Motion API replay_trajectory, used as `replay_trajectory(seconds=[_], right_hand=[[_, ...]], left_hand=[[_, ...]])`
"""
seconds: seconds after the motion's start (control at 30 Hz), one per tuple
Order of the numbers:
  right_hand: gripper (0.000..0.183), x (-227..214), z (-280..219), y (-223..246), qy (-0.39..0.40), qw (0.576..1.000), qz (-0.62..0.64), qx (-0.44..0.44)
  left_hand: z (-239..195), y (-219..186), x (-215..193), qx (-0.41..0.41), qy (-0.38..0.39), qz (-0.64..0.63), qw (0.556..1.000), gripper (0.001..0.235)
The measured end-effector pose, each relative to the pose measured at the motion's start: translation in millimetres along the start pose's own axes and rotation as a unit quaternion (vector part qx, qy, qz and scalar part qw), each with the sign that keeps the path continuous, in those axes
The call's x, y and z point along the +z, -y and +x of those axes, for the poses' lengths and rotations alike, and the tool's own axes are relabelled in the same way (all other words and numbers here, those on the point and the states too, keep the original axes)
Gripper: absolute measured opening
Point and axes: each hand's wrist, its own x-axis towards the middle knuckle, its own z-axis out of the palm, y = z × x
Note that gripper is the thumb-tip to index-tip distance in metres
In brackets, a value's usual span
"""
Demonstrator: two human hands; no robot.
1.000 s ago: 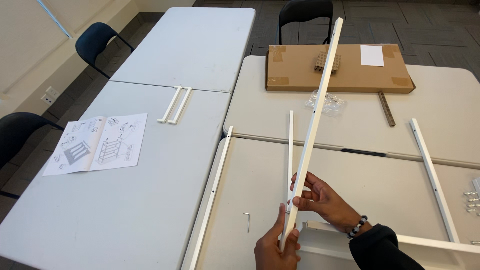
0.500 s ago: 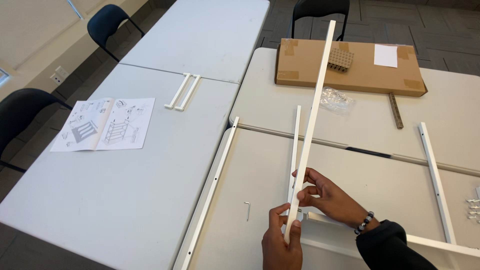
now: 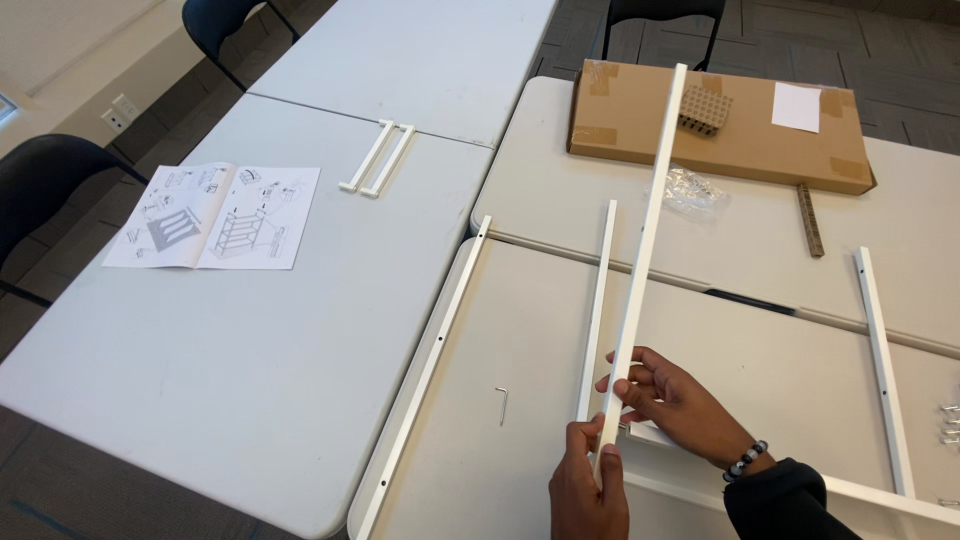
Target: The person assembles a white metal shelving frame by connecting vertical and horizontal bars with screws. They align the bars, insert screws, and tighten them by hand to form a rectangular frame structure.
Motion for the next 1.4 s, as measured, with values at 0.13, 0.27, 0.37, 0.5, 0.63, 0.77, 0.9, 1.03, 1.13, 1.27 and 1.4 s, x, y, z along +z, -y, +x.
replay_trajectory(seconds=[0.13, 0.27, 0.37, 0.5, 0.63, 0.77, 0.9, 1.03, 1.13, 1.27, 1.4], right_hand=[[0.04, -0.1, -3.9, -5.7, -0.021, 1.0, -0.01, 0.007], [0.039, -3.2, -1.1, -15.4, -0.014, 0.999, -0.039, -0.028], [0.036, -3.1, -3.1, -21.8, -0.008, 0.998, -0.057, -0.032], [0.036, 0.6, -9.2, -25.3, -0.007, 0.997, -0.074, -0.028], [0.055, -3.8, -0.8, -54.6, -0.006, 0.996, -0.082, -0.04], [0.052, 0.8, -8.2, -52.6, -0.003, 0.992, -0.118, -0.049], [0.051, 2.1, -9.2, -51.2, -0.008, 0.989, -0.141, -0.033], [0.022, 11.7, -19.7, -34.7, -0.01, 0.991, -0.13, -0.027], [0.035, 17.0, -24.3, -27.1, -0.011, 0.989, -0.149, -0.021], [0.044, 19.8, -27.6, -27.4, -0.022, 0.989, -0.144, -0.025], [0.071, 19.7, -25.8, -36.1, -0.014, 0.988, -0.149, -0.039]], left_hand=[[-7.4, 1.3, 0.9, -0.004, 0.018, 0.011, 1.0, 0.028], [-13.2, 7.9, 4.7, 0.027, 0.01, 0.0, 1.0, 0.038], [-20.2, 10.3, 6.7, 0.01, 0.005, -0.005, 1.0, 0.042], [-27.7, 9.4, 1.3, 0.009, -0.004, -0.005, 1.0, 0.045], [-30.5, 18.2, -2.3, 0.009, 0.001, 0.003, 1.0, 0.045], [-35.9, 23.2, -4.0, 0.006, 0.005, 0.03, 1.0, 0.043], [-37.2, 23.8, -3.8, 0.024, -0.005, 0.034, 0.999, 0.037], [-39.3, 28.1, 1.4, 0.04, -0.015, 0.031, 0.999, 0.033], [-41.6, 26.8, 0.5, 0.047, -0.021, 0.026, 0.998, 0.037], [-46.2, 23.1, -3.3, 0.013, -0.012, 0.013, 1.0, 0.033], [-45.4, 25.3, -4.4, 0.001, -0.018, -0.028, 0.999, 0.03]])
